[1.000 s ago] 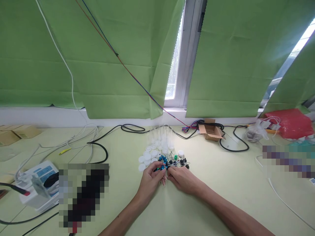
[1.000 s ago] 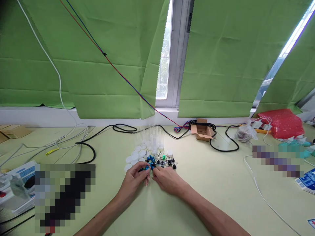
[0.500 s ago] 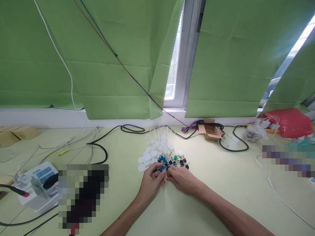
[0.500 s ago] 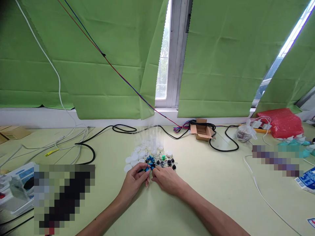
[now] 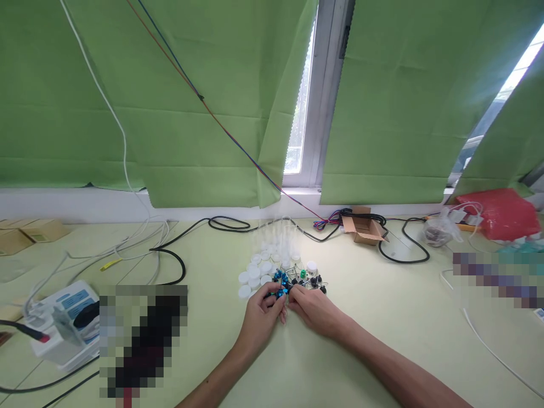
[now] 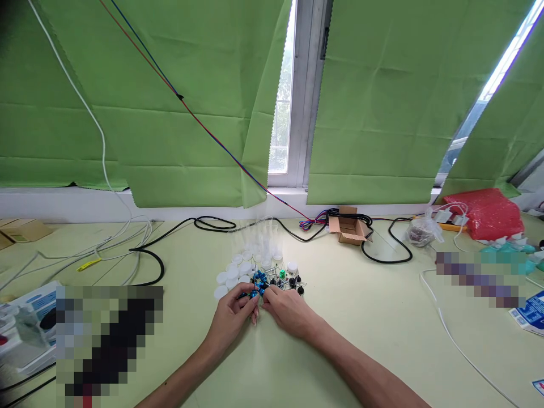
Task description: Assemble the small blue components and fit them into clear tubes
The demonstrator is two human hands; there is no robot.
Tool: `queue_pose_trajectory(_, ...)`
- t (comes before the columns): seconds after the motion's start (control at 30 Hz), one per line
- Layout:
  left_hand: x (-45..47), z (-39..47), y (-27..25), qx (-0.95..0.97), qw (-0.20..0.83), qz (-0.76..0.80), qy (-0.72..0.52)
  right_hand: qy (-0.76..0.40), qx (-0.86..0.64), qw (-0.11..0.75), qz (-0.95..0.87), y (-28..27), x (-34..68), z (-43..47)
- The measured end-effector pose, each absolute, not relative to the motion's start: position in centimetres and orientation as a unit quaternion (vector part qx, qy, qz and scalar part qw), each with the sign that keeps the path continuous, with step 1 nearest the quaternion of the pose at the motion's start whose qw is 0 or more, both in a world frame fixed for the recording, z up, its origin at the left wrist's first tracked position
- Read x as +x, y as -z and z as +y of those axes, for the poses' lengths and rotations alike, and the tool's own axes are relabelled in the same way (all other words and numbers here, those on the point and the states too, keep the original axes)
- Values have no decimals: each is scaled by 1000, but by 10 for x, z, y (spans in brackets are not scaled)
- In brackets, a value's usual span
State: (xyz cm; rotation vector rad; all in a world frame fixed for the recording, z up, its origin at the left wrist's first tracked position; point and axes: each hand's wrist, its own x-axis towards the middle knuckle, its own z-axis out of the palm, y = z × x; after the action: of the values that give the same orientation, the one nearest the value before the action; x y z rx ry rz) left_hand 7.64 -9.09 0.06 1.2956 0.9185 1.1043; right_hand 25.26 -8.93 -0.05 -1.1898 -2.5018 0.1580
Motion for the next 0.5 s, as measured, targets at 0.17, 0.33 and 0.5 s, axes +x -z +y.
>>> queue_pose_trajectory(0.17,78,-94,0,569,538,398,-479,-60,-410,219,-883,2,252,-89)
queue_pose_trajectory(0.33,78,-95,-1,582,506,414,-484,-73,-400,250,-879,4,252,-88)
queue_pose_trajectory(0.5,77,-95,1,590,492,419,-484,-86,-400,268,-872,3,251,-88)
